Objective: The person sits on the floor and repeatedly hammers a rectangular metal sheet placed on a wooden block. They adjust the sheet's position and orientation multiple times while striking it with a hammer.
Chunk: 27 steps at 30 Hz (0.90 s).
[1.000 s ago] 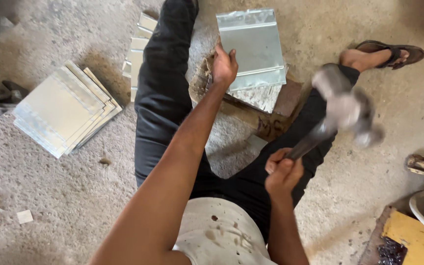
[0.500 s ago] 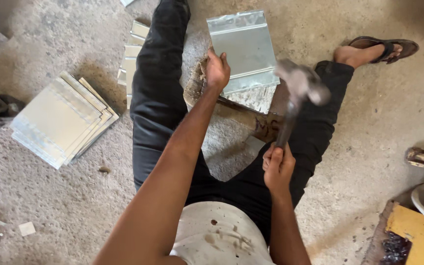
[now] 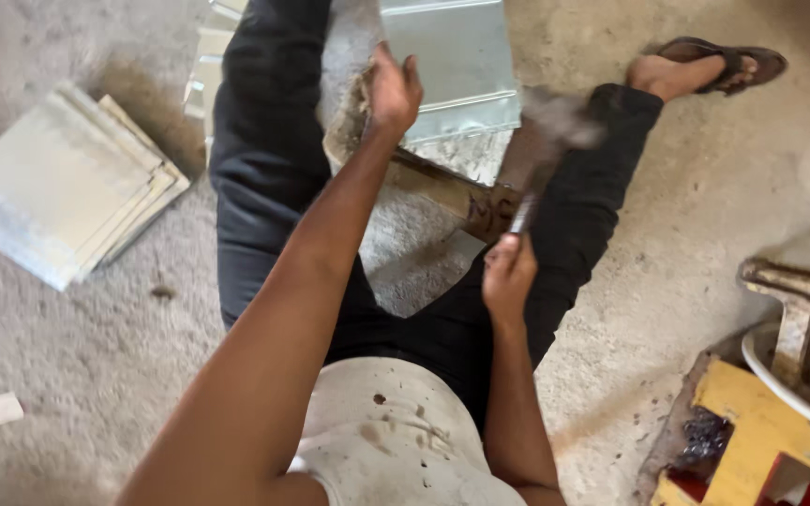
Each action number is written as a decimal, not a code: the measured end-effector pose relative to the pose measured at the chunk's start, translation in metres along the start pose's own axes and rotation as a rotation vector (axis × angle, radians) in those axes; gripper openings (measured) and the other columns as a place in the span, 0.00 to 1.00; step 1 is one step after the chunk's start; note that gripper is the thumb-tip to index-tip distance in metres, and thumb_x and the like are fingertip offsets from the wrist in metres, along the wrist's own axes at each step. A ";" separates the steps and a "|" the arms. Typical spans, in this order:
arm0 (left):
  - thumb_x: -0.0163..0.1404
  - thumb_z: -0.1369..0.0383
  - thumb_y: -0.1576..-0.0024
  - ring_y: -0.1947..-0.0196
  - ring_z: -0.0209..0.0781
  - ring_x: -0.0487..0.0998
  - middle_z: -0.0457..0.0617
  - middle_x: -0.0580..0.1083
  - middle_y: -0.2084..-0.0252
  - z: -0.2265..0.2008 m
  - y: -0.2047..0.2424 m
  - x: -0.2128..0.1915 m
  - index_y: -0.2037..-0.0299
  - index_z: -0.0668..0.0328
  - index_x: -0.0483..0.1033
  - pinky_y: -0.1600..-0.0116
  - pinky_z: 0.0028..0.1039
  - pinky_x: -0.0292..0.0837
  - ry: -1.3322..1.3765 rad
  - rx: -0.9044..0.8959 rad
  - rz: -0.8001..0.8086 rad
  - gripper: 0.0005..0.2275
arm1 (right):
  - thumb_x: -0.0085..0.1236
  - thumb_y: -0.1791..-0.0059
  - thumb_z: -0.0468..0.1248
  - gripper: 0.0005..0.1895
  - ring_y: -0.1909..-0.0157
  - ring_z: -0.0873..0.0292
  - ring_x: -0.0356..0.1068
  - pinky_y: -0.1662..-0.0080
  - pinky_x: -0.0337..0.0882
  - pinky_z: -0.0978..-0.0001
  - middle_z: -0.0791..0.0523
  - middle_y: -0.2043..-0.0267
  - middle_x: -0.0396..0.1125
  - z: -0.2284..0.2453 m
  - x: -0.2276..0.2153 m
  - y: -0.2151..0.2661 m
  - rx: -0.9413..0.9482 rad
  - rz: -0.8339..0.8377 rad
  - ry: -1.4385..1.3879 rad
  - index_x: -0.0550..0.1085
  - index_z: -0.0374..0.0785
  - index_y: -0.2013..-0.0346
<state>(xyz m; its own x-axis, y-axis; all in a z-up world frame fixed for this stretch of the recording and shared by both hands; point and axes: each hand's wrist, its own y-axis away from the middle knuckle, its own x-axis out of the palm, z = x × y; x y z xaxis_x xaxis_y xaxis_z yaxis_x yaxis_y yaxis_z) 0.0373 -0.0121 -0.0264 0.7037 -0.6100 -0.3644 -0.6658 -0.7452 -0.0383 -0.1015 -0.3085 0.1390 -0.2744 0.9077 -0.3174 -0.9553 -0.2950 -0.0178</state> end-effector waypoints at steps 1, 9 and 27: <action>0.46 0.66 0.37 0.50 0.67 0.79 0.73 0.75 0.49 -0.002 0.003 -0.004 0.38 0.80 0.56 0.44 0.47 0.73 -0.005 -0.030 0.003 0.23 | 0.41 0.38 0.50 0.20 0.76 0.70 0.57 0.72 0.59 0.77 0.62 0.76 0.58 -0.009 0.002 -0.001 -0.003 0.042 0.131 0.67 0.38 0.65; 0.46 0.64 0.34 0.40 0.72 0.72 0.79 0.68 0.39 0.005 0.017 -0.019 0.32 0.77 0.52 0.36 0.46 0.67 0.016 -0.108 -0.016 0.27 | 0.44 0.42 0.54 0.23 0.84 0.68 0.52 0.80 0.53 0.74 0.62 0.81 0.56 -0.059 0.004 0.011 0.495 0.047 -0.223 0.68 0.40 0.70; 0.50 0.69 0.41 0.34 0.58 0.65 0.53 0.68 0.34 -0.091 -0.027 -0.043 0.35 0.41 0.71 0.34 0.63 0.57 -0.890 0.492 0.466 0.22 | 0.43 0.48 0.67 0.29 0.85 0.71 0.46 0.81 0.45 0.77 0.63 0.81 0.51 -0.079 0.003 -0.008 0.815 -0.180 -0.762 0.64 0.43 0.66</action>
<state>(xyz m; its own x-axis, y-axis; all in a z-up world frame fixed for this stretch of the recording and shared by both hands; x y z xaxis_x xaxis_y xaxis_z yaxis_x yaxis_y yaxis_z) 0.0474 0.0095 0.0750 0.0627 -0.2445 -0.9676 -0.9823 -0.1864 -0.0165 -0.0859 -0.3264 0.0632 0.1454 0.9449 0.2935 -0.6979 -0.1123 0.7074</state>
